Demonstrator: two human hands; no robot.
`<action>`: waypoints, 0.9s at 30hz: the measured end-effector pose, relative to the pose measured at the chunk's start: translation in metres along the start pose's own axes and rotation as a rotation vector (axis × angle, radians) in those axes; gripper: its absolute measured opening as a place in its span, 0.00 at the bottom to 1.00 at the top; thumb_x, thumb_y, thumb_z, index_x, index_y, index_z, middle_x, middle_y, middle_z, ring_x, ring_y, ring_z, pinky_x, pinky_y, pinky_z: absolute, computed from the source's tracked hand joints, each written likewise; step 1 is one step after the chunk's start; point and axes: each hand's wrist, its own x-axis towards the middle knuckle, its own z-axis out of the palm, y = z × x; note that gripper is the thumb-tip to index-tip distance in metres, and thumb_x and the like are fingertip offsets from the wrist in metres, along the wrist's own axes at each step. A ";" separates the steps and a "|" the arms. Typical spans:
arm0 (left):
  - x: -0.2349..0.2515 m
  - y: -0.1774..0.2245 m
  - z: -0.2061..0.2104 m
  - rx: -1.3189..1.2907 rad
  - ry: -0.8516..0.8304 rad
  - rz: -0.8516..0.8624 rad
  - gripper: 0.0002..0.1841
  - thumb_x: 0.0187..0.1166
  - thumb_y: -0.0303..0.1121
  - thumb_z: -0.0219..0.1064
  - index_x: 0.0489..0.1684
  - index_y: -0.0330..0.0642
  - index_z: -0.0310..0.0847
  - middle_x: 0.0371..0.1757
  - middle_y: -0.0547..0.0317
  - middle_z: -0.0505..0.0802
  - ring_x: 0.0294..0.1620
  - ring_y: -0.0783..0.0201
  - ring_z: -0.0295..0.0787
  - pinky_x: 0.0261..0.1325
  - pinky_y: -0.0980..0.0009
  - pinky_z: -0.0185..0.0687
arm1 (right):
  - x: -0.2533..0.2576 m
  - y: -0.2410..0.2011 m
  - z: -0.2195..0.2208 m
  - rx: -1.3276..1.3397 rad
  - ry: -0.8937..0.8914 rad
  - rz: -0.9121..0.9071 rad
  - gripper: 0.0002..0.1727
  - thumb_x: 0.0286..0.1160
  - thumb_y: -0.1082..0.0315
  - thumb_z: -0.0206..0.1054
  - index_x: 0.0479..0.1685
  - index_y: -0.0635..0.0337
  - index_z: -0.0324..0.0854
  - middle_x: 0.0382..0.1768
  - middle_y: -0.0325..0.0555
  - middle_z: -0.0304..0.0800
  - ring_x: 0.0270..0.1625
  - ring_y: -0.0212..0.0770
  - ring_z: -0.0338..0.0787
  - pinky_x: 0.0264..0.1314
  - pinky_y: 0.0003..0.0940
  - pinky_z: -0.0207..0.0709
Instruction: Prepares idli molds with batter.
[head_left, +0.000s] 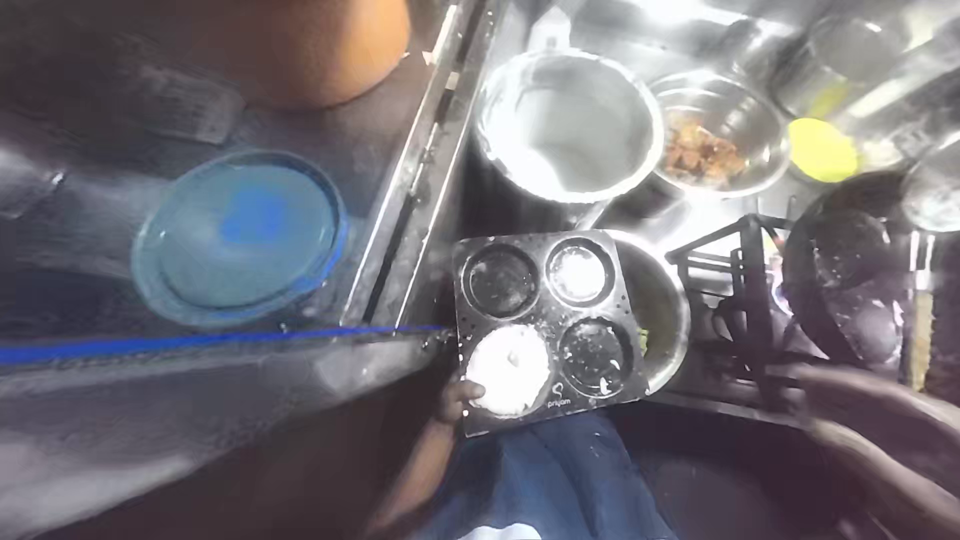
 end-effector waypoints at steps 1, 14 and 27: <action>0.008 -0.004 -0.009 -0.015 -0.025 0.009 0.22 0.49 0.21 0.64 0.47 0.43 0.80 0.28 0.76 0.92 0.29 0.83 0.89 0.33 0.83 0.85 | 0.027 0.003 0.021 -0.060 -0.007 0.002 0.22 0.77 0.51 0.71 0.67 0.46 0.86 0.57 0.31 0.93 0.55 0.23 0.90 0.60 0.24 0.86; 0.054 -0.020 -0.034 0.156 -0.184 -0.121 0.26 0.48 0.21 0.66 0.54 0.39 0.78 0.36 0.72 0.93 0.37 0.80 0.89 0.44 0.78 0.87 | 0.141 0.113 0.226 -0.547 -0.416 0.334 0.53 0.84 0.28 0.36 0.93 0.66 0.50 0.94 0.62 0.46 0.97 0.58 0.43 0.98 0.56 0.33; 0.071 -0.035 -0.037 -0.003 -0.292 -0.060 0.16 0.47 0.26 0.71 0.37 0.52 0.88 0.31 0.74 0.95 0.33 0.80 0.92 0.39 0.78 0.89 | 0.152 0.133 0.261 -0.523 -0.293 0.200 0.58 0.78 0.23 0.37 0.94 0.67 0.49 0.94 0.61 0.46 0.96 0.58 0.48 0.97 0.55 0.42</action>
